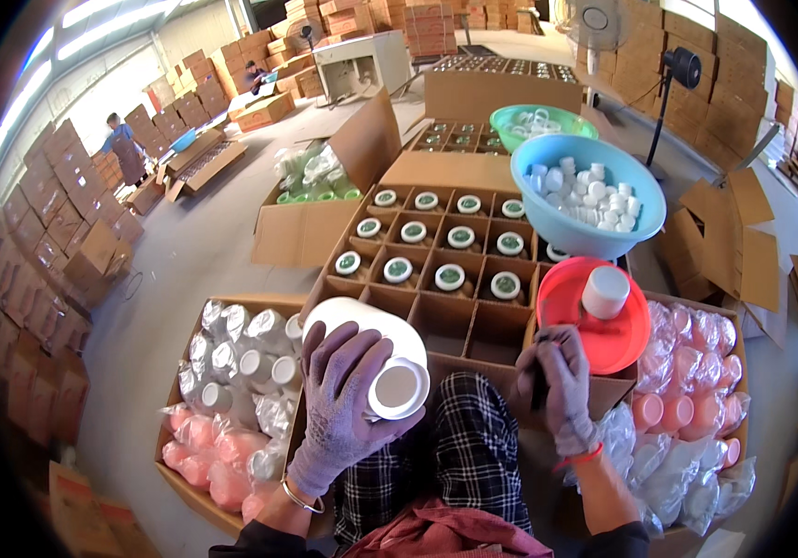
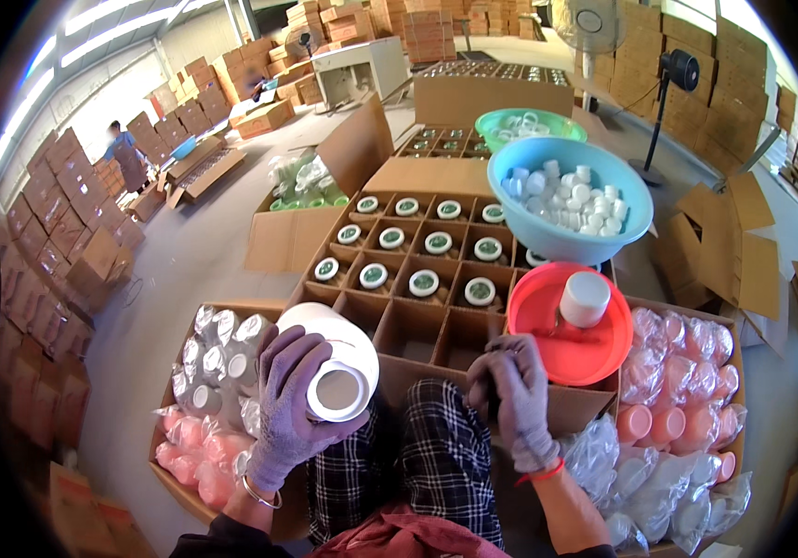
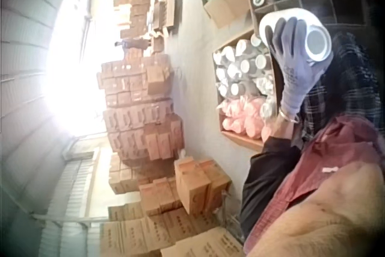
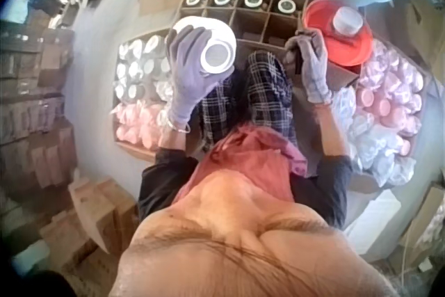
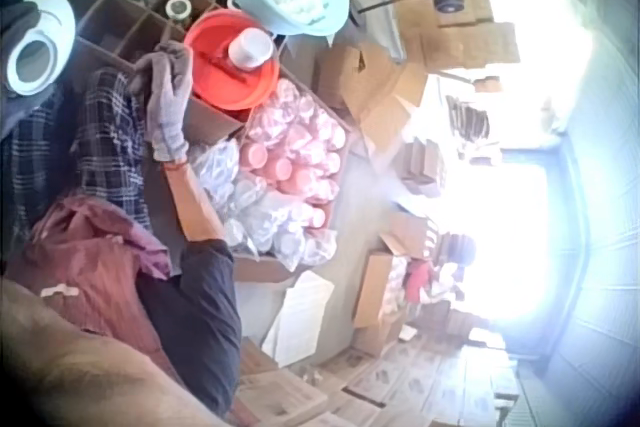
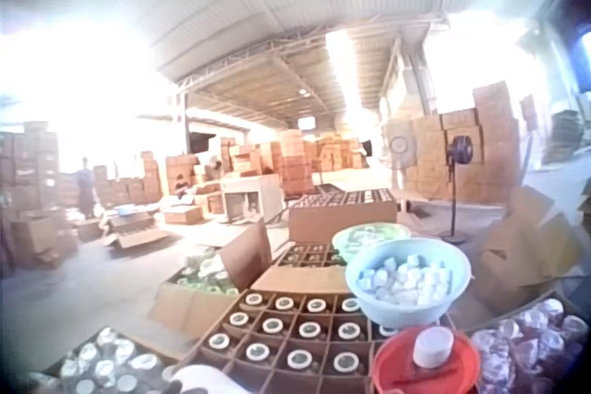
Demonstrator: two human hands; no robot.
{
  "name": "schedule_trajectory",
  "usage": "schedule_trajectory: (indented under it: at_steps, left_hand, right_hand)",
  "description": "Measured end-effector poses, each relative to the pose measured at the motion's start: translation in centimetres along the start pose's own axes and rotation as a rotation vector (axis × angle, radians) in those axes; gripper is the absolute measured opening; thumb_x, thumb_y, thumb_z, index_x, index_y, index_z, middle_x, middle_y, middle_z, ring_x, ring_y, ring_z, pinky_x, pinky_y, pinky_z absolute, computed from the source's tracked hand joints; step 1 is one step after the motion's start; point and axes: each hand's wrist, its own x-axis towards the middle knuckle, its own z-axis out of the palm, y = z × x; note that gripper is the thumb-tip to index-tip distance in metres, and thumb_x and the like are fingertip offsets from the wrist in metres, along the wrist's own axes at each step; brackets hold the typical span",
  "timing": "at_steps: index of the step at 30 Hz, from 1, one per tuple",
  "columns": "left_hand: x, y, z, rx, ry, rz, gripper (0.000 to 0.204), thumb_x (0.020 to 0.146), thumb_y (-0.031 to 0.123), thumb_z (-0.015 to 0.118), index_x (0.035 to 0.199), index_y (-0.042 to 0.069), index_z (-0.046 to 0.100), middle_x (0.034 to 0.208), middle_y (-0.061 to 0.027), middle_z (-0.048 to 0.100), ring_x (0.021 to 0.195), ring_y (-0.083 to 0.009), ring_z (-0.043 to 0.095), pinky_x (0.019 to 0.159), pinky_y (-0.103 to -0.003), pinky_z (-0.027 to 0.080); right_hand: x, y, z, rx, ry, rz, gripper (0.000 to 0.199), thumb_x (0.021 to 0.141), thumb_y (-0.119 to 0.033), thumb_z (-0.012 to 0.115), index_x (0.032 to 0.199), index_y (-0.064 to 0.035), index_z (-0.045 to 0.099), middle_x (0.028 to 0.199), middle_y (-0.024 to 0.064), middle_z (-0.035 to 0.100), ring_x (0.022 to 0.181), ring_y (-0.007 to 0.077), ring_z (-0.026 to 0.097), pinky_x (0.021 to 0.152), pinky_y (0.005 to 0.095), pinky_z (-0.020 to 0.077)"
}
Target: The person assembles white cylindrical containers by inserting green circular inserts into the openings, then placing lids on top. They handle the containers one at a time, inspecting the interior and exterior before sealing them.
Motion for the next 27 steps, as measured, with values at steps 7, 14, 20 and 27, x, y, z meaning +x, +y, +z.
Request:
schedule_trajectory:
  at_steps: [7,14,20,27]
  left_hand:
    - [-2.5,-0.9,-0.2,-0.014,0.103,-0.067,0.08,0.065,0.039,0.091,0.128,0.008,0.053,0.13,-0.0111,0.052,0.126,-0.0374,0.047,0.113,-0.059,0.032]
    - [-4.1,-0.3,0.1,0.0,0.121,-0.084,0.081,0.066,0.042,0.09,0.129,0.009,0.05,0.13,-0.0109,0.051,0.126,-0.0385,0.047,0.113,-0.061,0.031]
    - [-5.2,0.5,0.3,0.044,0.144,-0.087,0.079,0.067,0.043,0.09,0.127,0.01,0.051,0.13,-0.0109,0.05,0.126,-0.0377,0.046,0.113,-0.063,0.029]
    - [-5.9,1.6,1.2,0.079,0.177,-0.066,0.07,0.07,0.045,0.088,0.121,0.009,0.055,0.125,-0.0103,0.053,0.123,-0.0362,0.047,0.111,-0.062,0.031]
  right_hand:
    - [-6.4,0.9,3.8,-0.169,-0.218,0.336,0.021,0.099,-0.009,0.053,0.116,0.0024,0.057,0.077,0.0032,0.063,0.053,0.0072,0.058,0.05,0.0212,0.0455]
    - [-9.2,0.3,6.2,-0.168,-0.34,0.441,0.031,0.095,-0.006,0.054,0.124,0.004,0.06,0.072,0.0015,0.059,0.053,0.0046,0.052,0.049,0.0202,0.0407]
    - [-10.7,1.6,6.5,-0.489,-0.513,-0.011,0.041,0.093,-0.011,0.064,0.133,0.0,0.059,0.082,0.007,0.064,0.063,0.0131,0.059,0.06,0.0236,0.0485]
    - [-13.2,1.5,8.0,-0.928,-0.432,-0.126,0.045,0.089,-0.007,0.063,0.132,0.0026,0.057,0.081,0.0111,0.06,0.062,0.0255,0.065,0.054,0.0345,0.0513]
